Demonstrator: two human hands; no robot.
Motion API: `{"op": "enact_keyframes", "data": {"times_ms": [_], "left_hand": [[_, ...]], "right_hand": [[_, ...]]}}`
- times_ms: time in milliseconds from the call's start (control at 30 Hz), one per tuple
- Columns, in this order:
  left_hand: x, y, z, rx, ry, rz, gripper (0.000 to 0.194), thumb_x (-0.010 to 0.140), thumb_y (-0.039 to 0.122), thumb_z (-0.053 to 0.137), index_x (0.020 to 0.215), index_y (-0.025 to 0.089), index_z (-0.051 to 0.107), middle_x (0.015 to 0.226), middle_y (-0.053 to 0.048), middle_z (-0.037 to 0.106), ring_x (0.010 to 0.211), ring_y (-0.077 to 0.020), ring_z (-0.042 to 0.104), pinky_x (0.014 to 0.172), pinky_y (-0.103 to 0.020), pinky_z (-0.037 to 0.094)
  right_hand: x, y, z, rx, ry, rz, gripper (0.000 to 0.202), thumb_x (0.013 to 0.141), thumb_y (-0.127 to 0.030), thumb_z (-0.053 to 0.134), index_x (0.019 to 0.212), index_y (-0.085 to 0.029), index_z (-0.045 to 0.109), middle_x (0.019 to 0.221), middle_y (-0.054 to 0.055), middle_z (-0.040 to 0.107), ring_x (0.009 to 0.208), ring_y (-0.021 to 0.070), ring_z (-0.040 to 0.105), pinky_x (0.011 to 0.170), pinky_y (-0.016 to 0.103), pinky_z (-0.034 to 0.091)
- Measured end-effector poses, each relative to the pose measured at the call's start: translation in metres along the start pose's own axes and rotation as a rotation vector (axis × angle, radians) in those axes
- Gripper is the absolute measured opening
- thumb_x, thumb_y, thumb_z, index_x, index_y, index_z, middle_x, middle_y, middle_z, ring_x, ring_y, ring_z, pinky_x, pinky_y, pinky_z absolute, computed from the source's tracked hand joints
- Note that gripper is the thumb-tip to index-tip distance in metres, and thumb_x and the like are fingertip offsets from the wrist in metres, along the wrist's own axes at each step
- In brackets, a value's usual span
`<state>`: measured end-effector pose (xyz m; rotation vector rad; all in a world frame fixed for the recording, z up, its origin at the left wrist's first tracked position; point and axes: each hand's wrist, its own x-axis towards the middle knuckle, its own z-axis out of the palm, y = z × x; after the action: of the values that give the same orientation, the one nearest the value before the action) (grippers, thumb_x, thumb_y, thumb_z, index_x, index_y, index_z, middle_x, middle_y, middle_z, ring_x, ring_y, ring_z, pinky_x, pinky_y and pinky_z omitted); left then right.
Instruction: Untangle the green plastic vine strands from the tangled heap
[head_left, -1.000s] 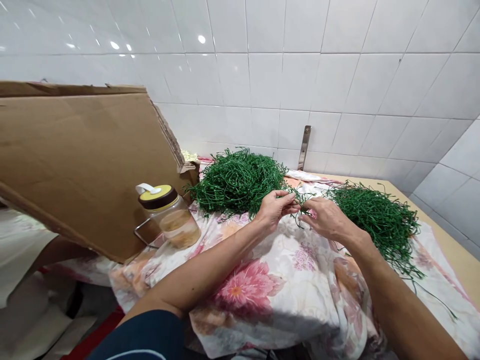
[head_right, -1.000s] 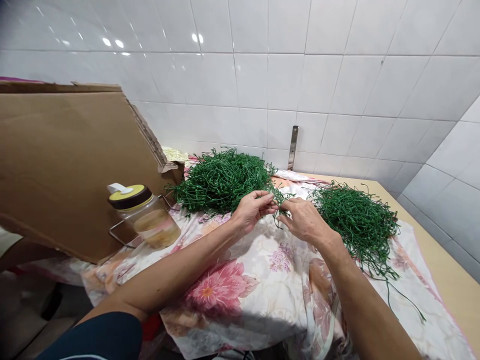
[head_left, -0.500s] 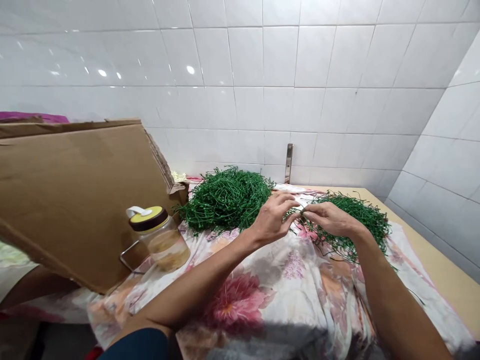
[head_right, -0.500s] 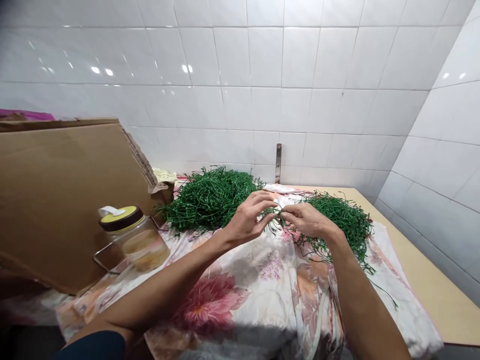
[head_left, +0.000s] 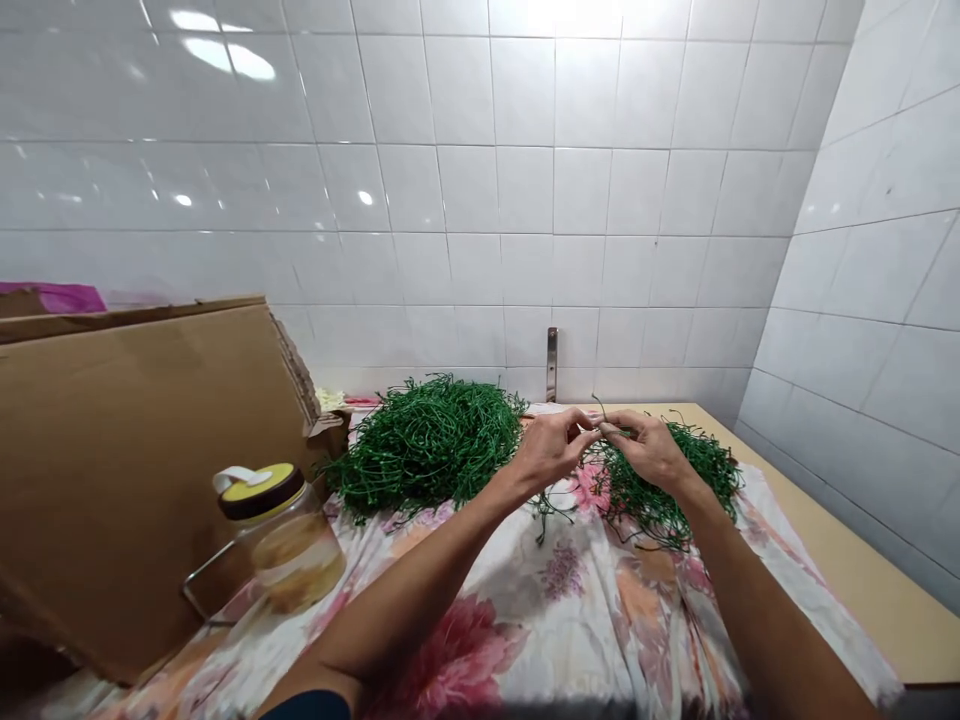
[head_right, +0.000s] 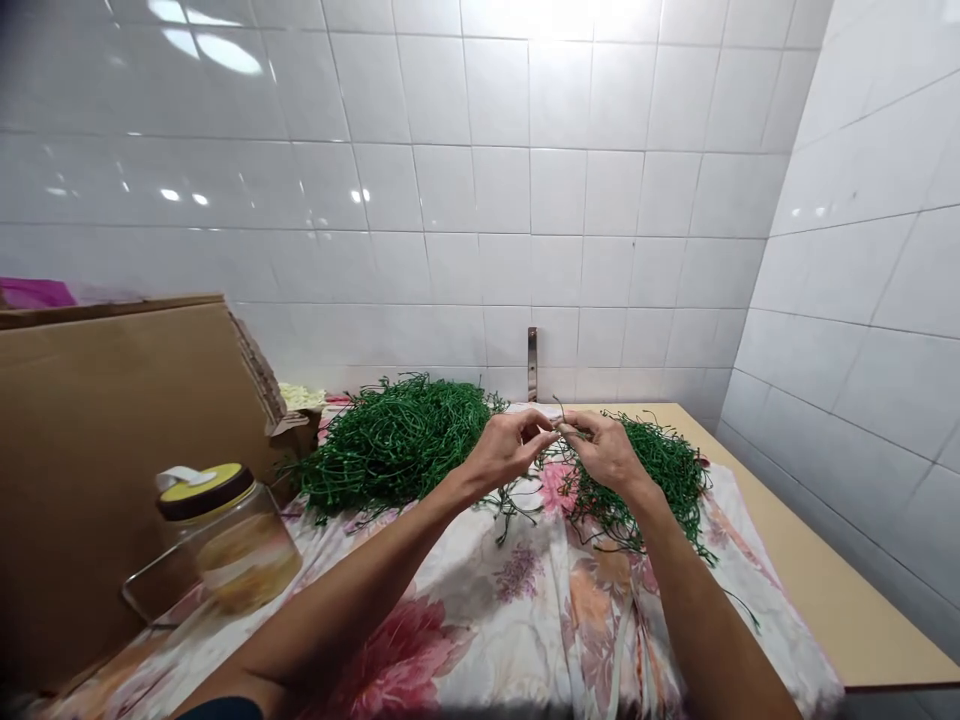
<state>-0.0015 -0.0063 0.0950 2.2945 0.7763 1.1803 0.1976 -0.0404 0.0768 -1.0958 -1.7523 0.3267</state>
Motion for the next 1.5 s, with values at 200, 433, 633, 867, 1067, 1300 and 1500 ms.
{"op": "enact_keyframes", "data": {"times_ms": [200,433,633,867,1067,1300,1500], "left_hand": [[0.013,-0.003,0.003,0.058,-0.027,-0.025,0.021,0.085,0.034,0.067,0.074,0.017,0.071,0.063,-0.001,0.063,0.06,-0.0137,0.05,0.06,-0.026,0.033],[0.017,-0.022,0.008,-0.243,-0.05,-0.168,0.023,0.084,0.038,0.064,0.08,0.015,0.067,0.069,-0.001,0.062,0.061,-0.012,0.05,0.056,-0.023,0.035],[0.015,-0.025,0.014,-0.509,-0.301,-0.282,0.039,0.079,0.05,0.071,0.07,0.014,0.064,0.06,0.001,0.053,0.05,-0.0069,0.038,0.048,-0.022,0.024],[0.015,-0.025,0.021,-0.566,-0.321,-0.337,0.041,0.073,0.052,0.078,0.077,0.012,0.067,0.064,0.0,0.057,0.053,-0.0075,0.044,0.05,-0.022,0.028],[0.016,-0.036,0.03,-0.583,-0.233,-0.288,0.033,0.07,0.038,0.082,0.078,0.012,0.064,0.069,-0.002,0.062,0.062,-0.0092,0.052,0.059,-0.023,0.036],[0.017,-0.031,0.027,-0.663,-0.114,-0.292,0.031,0.072,0.035,0.079,0.082,0.013,0.058,0.069,0.0,0.06,0.06,-0.0091,0.053,0.062,-0.025,0.041],[0.016,-0.02,0.019,-0.743,-0.187,-0.324,0.037,0.07,0.041,0.08,0.084,0.012,0.061,0.069,-0.001,0.061,0.062,-0.0092,0.052,0.063,-0.025,0.037]], "right_hand": [[0.006,0.002,-0.002,0.18,0.085,0.104,0.037,0.086,-0.053,0.069,0.092,-0.018,0.077,0.093,0.007,0.077,0.09,0.0227,0.07,0.085,0.033,0.054],[0.003,0.016,-0.005,0.396,0.187,0.154,0.04,0.079,-0.058,0.076,0.089,-0.019,0.074,0.104,0.01,0.077,0.101,0.0249,0.07,0.089,0.036,0.055],[-0.005,0.023,0.005,0.297,0.337,0.117,0.03,0.083,-0.049,0.074,0.089,-0.02,0.072,0.086,0.005,0.074,0.083,0.02,0.067,0.083,0.034,0.054],[-0.014,0.021,0.006,0.219,0.42,0.12,0.031,0.089,-0.05,0.068,0.086,-0.02,0.067,0.076,0.003,0.068,0.071,0.0174,0.061,0.07,0.03,0.051],[-0.015,0.022,0.006,0.336,0.351,0.211,0.035,0.089,-0.055,0.068,0.088,-0.02,0.066,0.079,0.003,0.067,0.063,0.0156,0.056,0.056,0.028,0.05],[-0.017,0.032,0.013,0.403,0.084,0.187,0.038,0.083,-0.049,0.077,0.106,-0.02,0.067,0.094,0.005,0.069,0.079,0.0178,0.06,0.067,0.029,0.053],[-0.017,0.031,0.008,0.361,0.185,0.182,0.034,0.078,-0.044,0.082,0.097,-0.019,0.07,0.081,0.002,0.067,0.069,0.0151,0.056,0.065,0.029,0.049]]}}
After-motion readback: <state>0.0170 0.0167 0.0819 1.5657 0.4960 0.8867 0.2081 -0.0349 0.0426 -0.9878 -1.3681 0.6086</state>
